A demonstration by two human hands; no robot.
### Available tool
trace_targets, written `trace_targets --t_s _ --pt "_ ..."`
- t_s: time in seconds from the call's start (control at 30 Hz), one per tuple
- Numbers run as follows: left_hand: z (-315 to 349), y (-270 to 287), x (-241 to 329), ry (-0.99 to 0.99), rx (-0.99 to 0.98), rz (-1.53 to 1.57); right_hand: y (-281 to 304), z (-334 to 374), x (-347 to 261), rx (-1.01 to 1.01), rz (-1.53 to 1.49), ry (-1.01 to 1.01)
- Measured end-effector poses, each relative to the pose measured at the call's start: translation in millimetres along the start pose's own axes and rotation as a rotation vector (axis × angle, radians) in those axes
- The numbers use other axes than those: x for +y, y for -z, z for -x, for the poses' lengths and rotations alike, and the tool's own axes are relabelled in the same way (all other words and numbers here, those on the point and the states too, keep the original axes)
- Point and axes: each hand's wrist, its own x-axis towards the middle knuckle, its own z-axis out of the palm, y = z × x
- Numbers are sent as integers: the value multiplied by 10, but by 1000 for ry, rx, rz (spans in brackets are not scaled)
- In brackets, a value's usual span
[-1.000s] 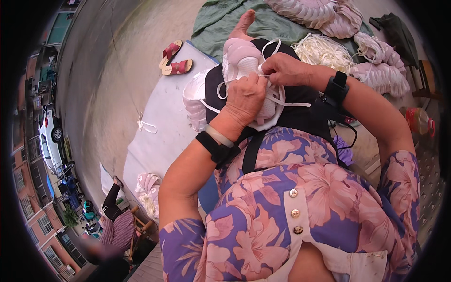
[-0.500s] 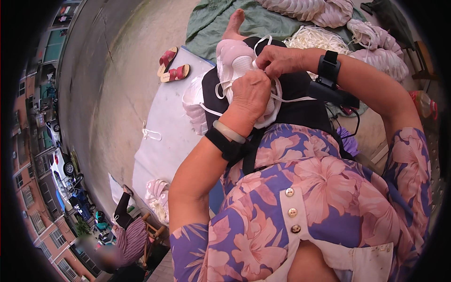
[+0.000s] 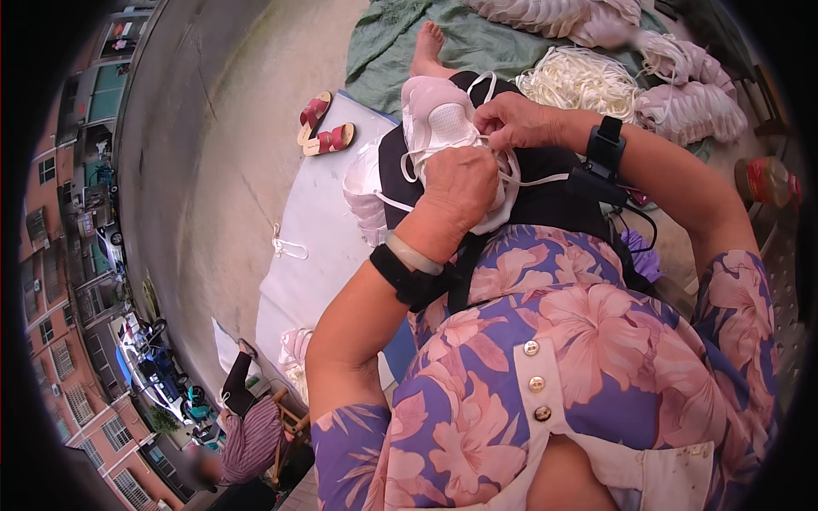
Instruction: The recorder is threading laces through a pink and white athletic shoe.
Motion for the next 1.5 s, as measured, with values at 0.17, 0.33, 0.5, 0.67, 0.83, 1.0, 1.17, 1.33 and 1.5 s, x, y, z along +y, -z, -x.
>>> trace_targets --t_s 0.17,0.33,0.5,0.67,0.83,1.0,1.17,1.33,1.5 --pt "982 101 -303 283 168 186 -229 283 -17 225 -173 -73" --pt "2712 -257 -1513 931 -64 -261 -368 388 -84 496 -120 -6" --pt "3116 -584 -1717 1224 -272 -229 -420 342 -111 513 -136 16" --pt "2065 -599 -1372 960 149 96 -393 260 -47 511 -214 5" --pt "1141 -271 -824 419 483 338 -371 197 -158 529 25 -126" --pt "684 -165 -448 123 488 415 -434 133 -138 569 75 -19" --pt "507 -141 -403 129 383 437 -431 84 -157 580 -91 -84" --pt "459 -166 -456 124 341 513 -430 68 -284 543 157 -21" --pt "389 -153 -404 132 363 462 -477 -6 -269 831 558 307"
